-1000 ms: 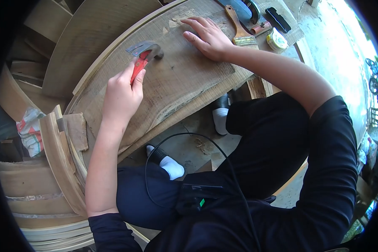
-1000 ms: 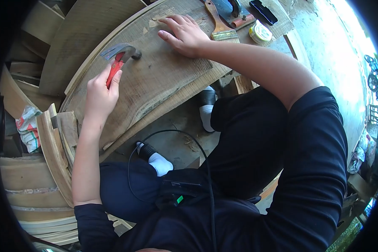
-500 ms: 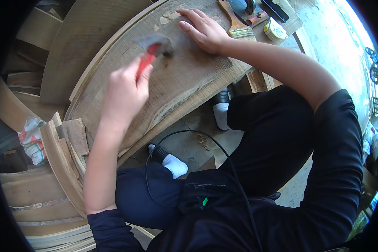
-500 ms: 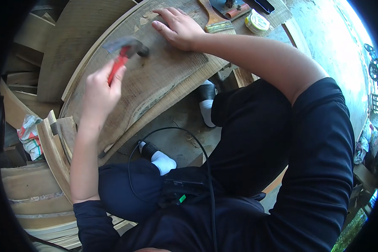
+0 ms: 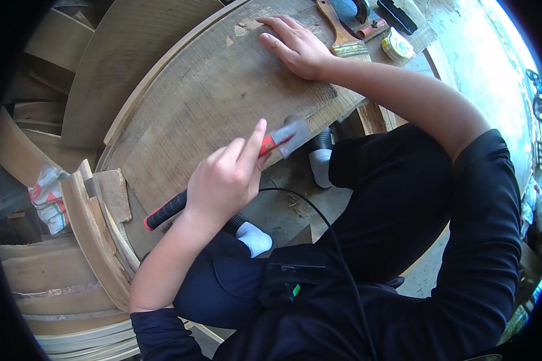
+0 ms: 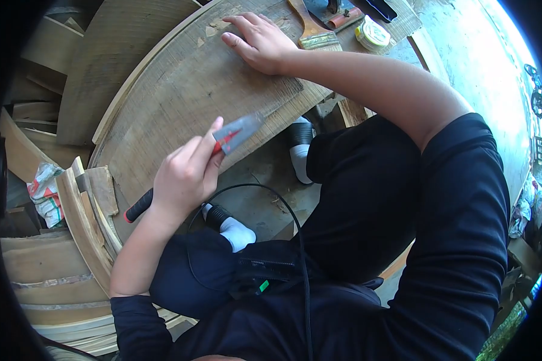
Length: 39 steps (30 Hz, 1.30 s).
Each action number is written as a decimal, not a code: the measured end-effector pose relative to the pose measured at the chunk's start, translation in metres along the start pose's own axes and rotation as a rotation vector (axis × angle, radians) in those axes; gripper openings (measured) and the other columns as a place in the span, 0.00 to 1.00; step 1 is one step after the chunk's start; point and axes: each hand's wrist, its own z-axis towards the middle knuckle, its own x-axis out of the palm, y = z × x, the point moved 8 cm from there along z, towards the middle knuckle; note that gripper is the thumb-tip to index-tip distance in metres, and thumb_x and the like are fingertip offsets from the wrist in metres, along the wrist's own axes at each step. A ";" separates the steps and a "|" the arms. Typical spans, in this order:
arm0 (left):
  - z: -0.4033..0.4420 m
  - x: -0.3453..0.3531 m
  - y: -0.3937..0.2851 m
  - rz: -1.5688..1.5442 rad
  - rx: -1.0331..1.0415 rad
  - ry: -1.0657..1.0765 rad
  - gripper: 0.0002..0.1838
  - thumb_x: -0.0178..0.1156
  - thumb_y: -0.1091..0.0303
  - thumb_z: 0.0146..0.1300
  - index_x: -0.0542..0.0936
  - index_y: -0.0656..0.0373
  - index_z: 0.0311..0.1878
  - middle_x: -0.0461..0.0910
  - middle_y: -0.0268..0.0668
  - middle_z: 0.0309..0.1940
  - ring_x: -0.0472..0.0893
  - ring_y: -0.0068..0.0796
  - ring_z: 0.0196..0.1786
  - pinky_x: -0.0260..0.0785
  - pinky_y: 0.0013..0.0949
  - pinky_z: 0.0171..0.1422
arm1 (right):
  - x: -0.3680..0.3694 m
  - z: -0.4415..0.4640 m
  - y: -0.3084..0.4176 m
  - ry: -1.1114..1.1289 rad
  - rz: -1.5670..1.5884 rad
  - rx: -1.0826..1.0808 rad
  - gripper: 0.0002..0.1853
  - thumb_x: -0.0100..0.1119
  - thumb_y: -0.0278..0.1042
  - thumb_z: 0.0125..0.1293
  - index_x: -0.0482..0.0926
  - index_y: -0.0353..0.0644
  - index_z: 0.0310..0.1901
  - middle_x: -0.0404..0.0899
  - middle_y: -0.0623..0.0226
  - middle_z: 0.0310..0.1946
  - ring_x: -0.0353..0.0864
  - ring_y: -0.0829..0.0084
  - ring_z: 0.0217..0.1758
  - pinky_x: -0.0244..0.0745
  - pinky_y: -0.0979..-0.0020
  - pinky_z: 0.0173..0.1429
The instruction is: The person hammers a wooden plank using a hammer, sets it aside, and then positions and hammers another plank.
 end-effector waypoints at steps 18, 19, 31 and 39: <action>0.047 -0.028 0.100 -0.083 -0.341 -0.236 0.18 0.63 0.60 0.74 0.85 0.64 0.57 0.82 0.50 0.25 0.83 0.41 0.26 0.72 0.39 0.34 | -0.022 0.004 -0.022 -0.061 0.521 0.332 0.29 0.48 0.54 0.80 0.72 0.34 0.66 0.84 0.50 0.52 0.83 0.55 0.60 0.75 0.60 0.63; 0.049 -0.028 0.100 -0.075 -0.351 -0.234 0.16 0.63 0.63 0.73 0.84 0.63 0.56 0.83 0.53 0.28 0.85 0.48 0.30 0.74 0.43 0.37 | -0.023 0.007 -0.026 -0.079 0.457 0.338 0.29 0.48 0.55 0.79 0.73 0.34 0.64 0.84 0.50 0.52 0.83 0.56 0.59 0.75 0.60 0.63; 0.075 -0.010 0.063 -0.126 -0.244 -0.245 0.17 0.64 0.63 0.71 0.84 0.66 0.56 0.84 0.55 0.31 0.87 0.53 0.35 0.77 0.45 0.39 | -0.021 0.009 -0.038 -0.122 0.566 0.394 0.22 0.51 0.52 0.79 0.79 0.37 0.47 0.78 0.69 0.36 0.76 0.74 0.42 0.72 0.69 0.50; 0.051 0.002 0.019 -0.071 -0.162 -0.133 0.17 0.65 0.66 0.71 0.82 0.63 0.59 0.86 0.51 0.38 0.87 0.50 0.38 0.78 0.45 0.41 | -0.020 0.011 -0.039 -0.092 0.586 0.374 0.23 0.50 0.53 0.80 0.78 0.36 0.50 0.78 0.69 0.37 0.75 0.74 0.43 0.72 0.69 0.50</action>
